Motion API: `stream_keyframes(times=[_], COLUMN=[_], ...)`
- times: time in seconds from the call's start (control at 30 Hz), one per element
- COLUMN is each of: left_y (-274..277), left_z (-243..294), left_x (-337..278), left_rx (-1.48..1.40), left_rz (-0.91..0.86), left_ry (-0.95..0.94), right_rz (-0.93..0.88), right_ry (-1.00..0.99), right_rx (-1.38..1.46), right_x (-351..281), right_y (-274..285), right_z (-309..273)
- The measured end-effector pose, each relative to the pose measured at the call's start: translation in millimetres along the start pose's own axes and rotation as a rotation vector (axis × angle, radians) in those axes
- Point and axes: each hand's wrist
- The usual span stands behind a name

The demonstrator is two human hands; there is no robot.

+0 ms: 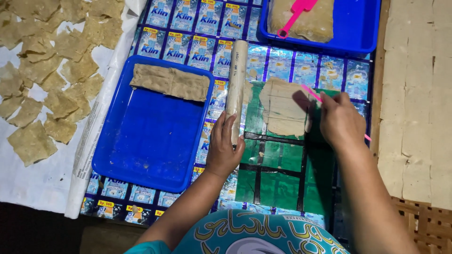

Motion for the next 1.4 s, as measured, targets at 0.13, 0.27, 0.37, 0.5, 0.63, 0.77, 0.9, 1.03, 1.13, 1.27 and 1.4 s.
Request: stream_keyframes(times=[0.13,0.27,0.37,0.5,0.63,0.77,0.9,1.03,1.13,1.27,1.4], left_y=[1,0,2,2,3,3,4,4,4,2,3], left_z=[2,2,6,6,9,9,11,10,11,10,10], left_x=[0,-1,2,0,2,3,5,4,7,6,2], left_rx=[-0.009,0.001,0.005,0.023,0.020,0.019,0.017,0.022,0.020,0.022,0.034], left_rz=[-0.008,-0.012,-0.028,-0.047,-0.064,-0.070,-0.068,-0.069,-0.066,-0.058,-0.061], left_ry=[0.000,0.001,0.008,0.013,0.029,0.042,0.038,0.040,0.046,0.028,0.026], right_rz=[-0.003,-0.208,-0.262,-0.182,-0.133,-0.058,-0.104,-0.156,-0.218,-0.232,-0.310], right_ry=[-0.047,-0.188,-0.200,-0.171,-0.202,-0.195,-0.271,-0.370,-0.449,-0.521,-0.562], right_rx=[-0.083,-0.159,-0.189,-0.159,-0.079,-0.042,0.039,0.169,0.114,0.218,0.276], right_x=[-55,-96,-105,-98,-74,-44,-16,-8,-19,-51,-83], right_y=[22,28,28,14,-4,-10,-7,-72,-65,-26,-15], right_z=[17,24,13,-3,-3,4,18,81,81,47,21])
Point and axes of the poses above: each hand's wrist, its own x-axis towards the middle knuckle, its own y-axis out of the back of the hand, z = x × y, and after that the axes turned 15 degrees about z, right-handed
